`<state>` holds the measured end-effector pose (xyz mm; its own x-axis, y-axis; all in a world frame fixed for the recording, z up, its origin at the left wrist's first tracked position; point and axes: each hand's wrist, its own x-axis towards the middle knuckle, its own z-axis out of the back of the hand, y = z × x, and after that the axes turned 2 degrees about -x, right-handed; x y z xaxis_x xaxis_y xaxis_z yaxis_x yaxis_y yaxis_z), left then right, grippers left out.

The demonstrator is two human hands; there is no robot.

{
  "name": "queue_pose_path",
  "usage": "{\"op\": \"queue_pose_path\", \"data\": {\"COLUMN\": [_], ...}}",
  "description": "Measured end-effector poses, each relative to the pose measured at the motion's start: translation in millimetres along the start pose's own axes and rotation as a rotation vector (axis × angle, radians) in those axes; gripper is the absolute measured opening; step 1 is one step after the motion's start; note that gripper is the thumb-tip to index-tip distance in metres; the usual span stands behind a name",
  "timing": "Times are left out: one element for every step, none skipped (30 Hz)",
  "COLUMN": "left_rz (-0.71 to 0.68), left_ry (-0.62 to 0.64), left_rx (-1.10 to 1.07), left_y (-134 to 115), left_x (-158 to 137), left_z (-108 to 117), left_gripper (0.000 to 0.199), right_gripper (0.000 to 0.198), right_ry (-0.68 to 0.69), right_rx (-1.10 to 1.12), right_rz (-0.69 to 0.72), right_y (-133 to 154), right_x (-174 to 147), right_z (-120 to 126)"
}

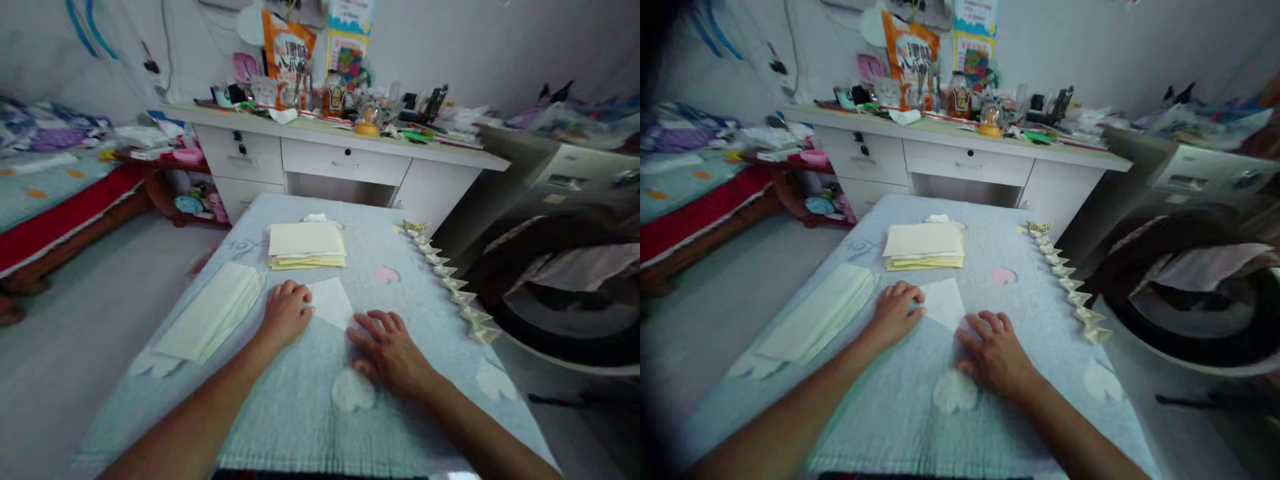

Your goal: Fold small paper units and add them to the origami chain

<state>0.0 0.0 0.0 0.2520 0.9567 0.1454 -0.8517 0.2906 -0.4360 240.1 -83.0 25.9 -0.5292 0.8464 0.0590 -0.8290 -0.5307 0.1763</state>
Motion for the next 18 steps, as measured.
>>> {"op": "queue_pose_path", "data": {"left_rz": [-0.004,-0.009,-0.014,-0.019,-0.026,-0.033,-0.039,-0.044,-0.049,-0.054,-0.057,-0.062,-0.067,-0.071,-0.074,-0.076,-0.079,-0.079], "left_ry": [-0.003,-0.006,-0.01,-0.014,-0.019,-0.024,-0.03,-0.034,-0.035,-0.034,-0.032,-0.029,-0.027,-0.026,-0.03,-0.036,-0.044,-0.056], "left_rx": [-0.005,-0.01,-0.015,-0.021,-0.028,-0.035,-0.041,-0.047,-0.054,-0.063,-0.073,-0.084,-0.094,-0.102,-0.109,-0.117,-0.127,-0.142], "left_y": [0,0,0,0,0,0,0,0,0,0,0,0,0,0,0,0,0,0], "left_x": [-1,-1,-2,-2,-3,-3,-4,-4,-4,-4,-4,-3,-3,-3,-3,-3,-3,-3], "left_z": [0,0,0,0,0,0,1,1,1,1,2,2,2,3,2,2,1,0], "left_gripper": [0.013,0.013,0.013,0.013,0.013,0.013,0.014,0.014,0.015,0.016,0.017,0.018,0.018,0.019,0.02,0.021,0.025,0.03], "right_gripper": [0.034,0.027,0.021,0.019,0.018,0.018,0.021,0.029,0.041,0.053,0.061,0.065,0.068,0.069,0.07,0.071,0.073,0.075], "right_ry": [-0.021,-0.033,-0.05,-0.082,-0.117,-0.144,-0.147,-0.142,-0.126,-0.113,-0.114,-0.117,-0.114,-0.112,-0.116,-0.122,-0.129,-0.141], "right_rx": [0.032,0.057,0.089,0.117,0.136,0.15,0.159,0.163,0.162,0.162,0.161,0.163,0.167,0.168,0.171,0.183,0.205,0.235], "right_rz": [0.005,-0.004,-0.013,-0.045,-0.1,-0.167,-0.236,-0.301,-0.346,-0.375,-0.397,-0.411,-0.42,-0.438,-0.459,-0.474,-0.485,-0.493], "right_y": [-1,-3,-4,-6,-8,-10,-11,-12,-12,-12,-11,-9,-7,-5,-2,-1,1,2], "right_x": [3,6,11,17,25,34,43,52,61,68,74,79,82,83,84,84,84,83], "right_z": [4,7,10,12,12,11,9,6,3,-1,-5,-8,-11,-14,-16,-17,-18,-18]}}
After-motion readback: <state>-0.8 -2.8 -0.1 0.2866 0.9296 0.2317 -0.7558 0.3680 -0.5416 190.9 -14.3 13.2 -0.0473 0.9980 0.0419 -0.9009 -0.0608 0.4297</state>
